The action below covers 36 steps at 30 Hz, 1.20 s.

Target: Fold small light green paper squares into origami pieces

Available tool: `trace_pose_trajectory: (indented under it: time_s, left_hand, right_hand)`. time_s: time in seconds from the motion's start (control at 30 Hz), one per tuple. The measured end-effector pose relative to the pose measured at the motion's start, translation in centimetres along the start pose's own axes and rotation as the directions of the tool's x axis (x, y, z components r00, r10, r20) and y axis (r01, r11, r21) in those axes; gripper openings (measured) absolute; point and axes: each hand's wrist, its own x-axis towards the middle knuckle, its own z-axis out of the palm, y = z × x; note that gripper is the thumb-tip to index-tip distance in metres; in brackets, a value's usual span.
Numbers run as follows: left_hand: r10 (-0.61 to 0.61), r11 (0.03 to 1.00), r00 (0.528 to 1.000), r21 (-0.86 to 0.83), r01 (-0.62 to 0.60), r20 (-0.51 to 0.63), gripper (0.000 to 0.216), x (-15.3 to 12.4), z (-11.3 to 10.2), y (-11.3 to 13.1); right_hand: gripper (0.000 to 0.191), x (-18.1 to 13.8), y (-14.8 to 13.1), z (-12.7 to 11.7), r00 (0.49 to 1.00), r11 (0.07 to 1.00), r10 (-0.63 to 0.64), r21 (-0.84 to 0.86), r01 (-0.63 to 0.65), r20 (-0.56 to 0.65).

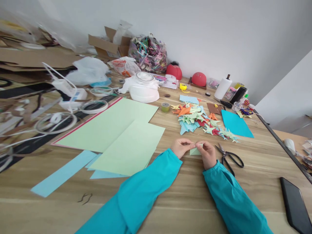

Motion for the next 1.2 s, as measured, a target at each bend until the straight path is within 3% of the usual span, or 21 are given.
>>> trace_pose_trajectory:
  time_s: [0.3, 0.87, 1.07, 1.2]
  left_hand:
    - [0.104, 0.995, 0.991, -0.005, -0.104, 0.082, 0.022, -0.1, 0.0, 0.7]
    - [0.009, 1.000, 0.998, 0.024, -0.007, -0.063, 0.030, 0.1, 0.1, 0.0]
    - [0.003, 0.998, 1.000, 0.057, -0.003, -0.001, 0.029, 0.1, 0.1, -0.2]
    - [0.061, 0.995, 0.998, 0.075, -0.063, 0.029, 0.025, 0.0, 0.0, 0.1]
  right_hand:
    - [0.015, 0.1, 0.1, -0.2, 1.000, 1.000, 0.012, 0.006, -0.012, 0.017]
    - [0.025, 0.1, 1.0, -0.5, 0.986, 0.995, 0.088, -0.025, -0.092, -0.140]
    - [0.023, 0.2, 1.1, -0.5, 0.986, 0.997, 0.070, -0.014, -0.073, -0.150]
    - [0.019, 0.2, 0.9, -0.4, 0.989, 0.996, 0.090, 0.040, -0.086, -0.116]
